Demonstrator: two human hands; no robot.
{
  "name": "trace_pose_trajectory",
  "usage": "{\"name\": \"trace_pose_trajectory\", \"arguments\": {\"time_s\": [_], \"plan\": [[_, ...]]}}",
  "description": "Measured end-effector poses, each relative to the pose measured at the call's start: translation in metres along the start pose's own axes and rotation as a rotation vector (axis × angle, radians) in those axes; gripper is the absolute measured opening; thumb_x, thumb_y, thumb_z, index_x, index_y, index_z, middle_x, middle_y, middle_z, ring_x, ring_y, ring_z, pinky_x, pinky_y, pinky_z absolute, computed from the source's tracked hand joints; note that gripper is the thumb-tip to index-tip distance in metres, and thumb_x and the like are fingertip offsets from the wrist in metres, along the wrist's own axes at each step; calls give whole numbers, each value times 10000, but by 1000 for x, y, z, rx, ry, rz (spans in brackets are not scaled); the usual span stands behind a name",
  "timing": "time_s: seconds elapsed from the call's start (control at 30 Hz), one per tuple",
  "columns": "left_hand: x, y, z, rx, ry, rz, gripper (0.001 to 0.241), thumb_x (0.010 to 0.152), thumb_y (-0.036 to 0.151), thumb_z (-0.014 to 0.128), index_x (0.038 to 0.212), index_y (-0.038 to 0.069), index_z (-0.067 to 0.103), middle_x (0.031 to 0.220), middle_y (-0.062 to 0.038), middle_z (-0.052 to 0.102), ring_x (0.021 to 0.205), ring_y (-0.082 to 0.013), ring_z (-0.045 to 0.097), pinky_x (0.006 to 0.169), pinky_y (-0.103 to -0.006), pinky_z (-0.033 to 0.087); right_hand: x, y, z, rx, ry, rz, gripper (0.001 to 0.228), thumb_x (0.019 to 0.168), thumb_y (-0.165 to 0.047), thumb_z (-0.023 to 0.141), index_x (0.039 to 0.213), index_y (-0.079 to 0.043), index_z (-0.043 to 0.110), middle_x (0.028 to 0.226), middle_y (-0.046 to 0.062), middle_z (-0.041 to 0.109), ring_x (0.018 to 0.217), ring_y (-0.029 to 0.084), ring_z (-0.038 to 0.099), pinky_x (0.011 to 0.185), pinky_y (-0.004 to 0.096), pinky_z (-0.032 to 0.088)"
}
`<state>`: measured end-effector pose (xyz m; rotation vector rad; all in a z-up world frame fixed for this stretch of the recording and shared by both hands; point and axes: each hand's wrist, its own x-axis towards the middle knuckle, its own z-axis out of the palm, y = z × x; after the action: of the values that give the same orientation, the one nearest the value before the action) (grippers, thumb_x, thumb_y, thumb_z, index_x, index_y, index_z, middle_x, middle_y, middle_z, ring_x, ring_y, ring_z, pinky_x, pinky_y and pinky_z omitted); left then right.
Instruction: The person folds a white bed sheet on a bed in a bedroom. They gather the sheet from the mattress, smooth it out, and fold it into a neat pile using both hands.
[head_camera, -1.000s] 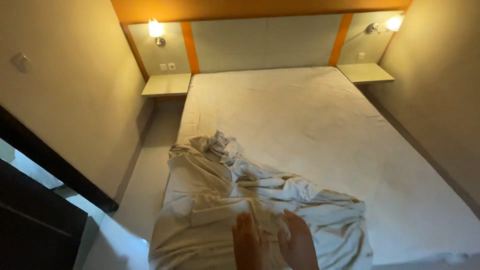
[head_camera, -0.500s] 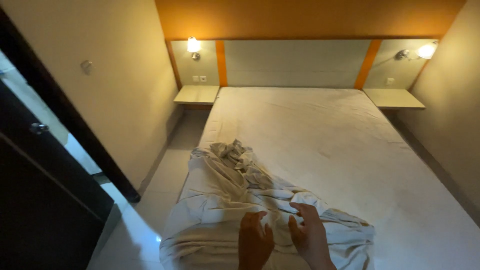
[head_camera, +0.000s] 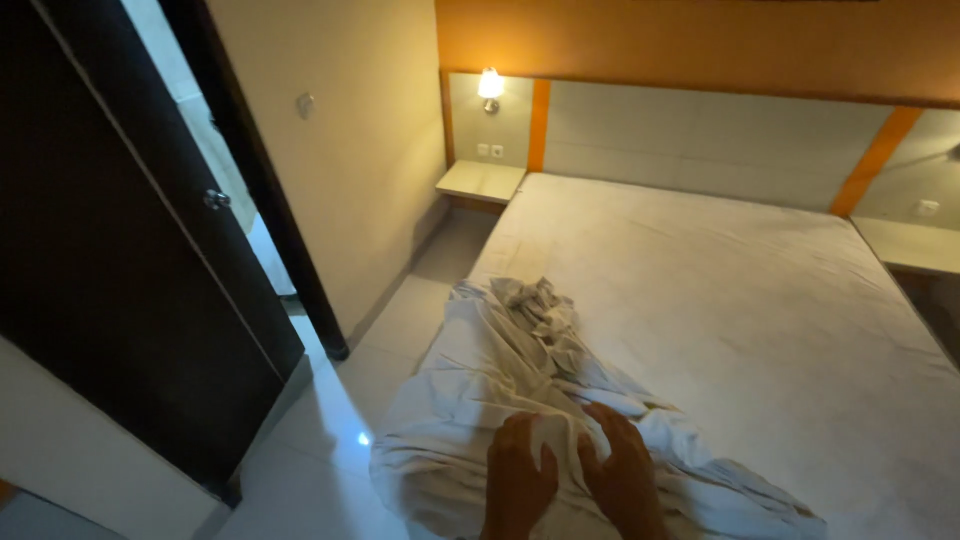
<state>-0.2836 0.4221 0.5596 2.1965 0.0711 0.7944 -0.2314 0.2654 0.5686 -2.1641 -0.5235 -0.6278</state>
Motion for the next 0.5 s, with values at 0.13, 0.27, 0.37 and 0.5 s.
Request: {"name": "trace_pose_trajectory", "arguments": {"time_s": [0.13,0.27,0.37,0.5], "plan": [[17,-39,-26,21,-45,-46,467,828,145,669,1269,6,603,1277,-233,616,1212,-419,554,1035,-510,407,17,-36,33,24,-93,63,377,852,-181,703,1220,-98,694,1232,146,724,1180,331,669,1035,416,496],[40,-89,-73,-24,-109,-95,461,871,163,646,1306,19,595,1272,-221,627,1199,-405,571,1043,-505,421,26,-78,89,5,-200,205,366,871,-202,700,1234,-155,695,1159,105,751,1068,263,734,966,379,563],[49,-147,-94,21,-120,-81,471,858,183,662,1302,38,603,1218,-218,650,1176,-400,594,1041,-508,438,33,-111,135,19,-237,248,375,861,-195,700,1236,-175,696,1187,95,751,1080,255,741,956,387,575],[84,-214,-127,56,-191,-70,515,864,188,698,1338,25,583,1252,-243,638,1186,-424,574,1009,-554,408,42,-112,213,-5,-190,242,375,840,-221,733,1212,-184,720,1124,112,765,1094,266,728,956,399,569]]}}
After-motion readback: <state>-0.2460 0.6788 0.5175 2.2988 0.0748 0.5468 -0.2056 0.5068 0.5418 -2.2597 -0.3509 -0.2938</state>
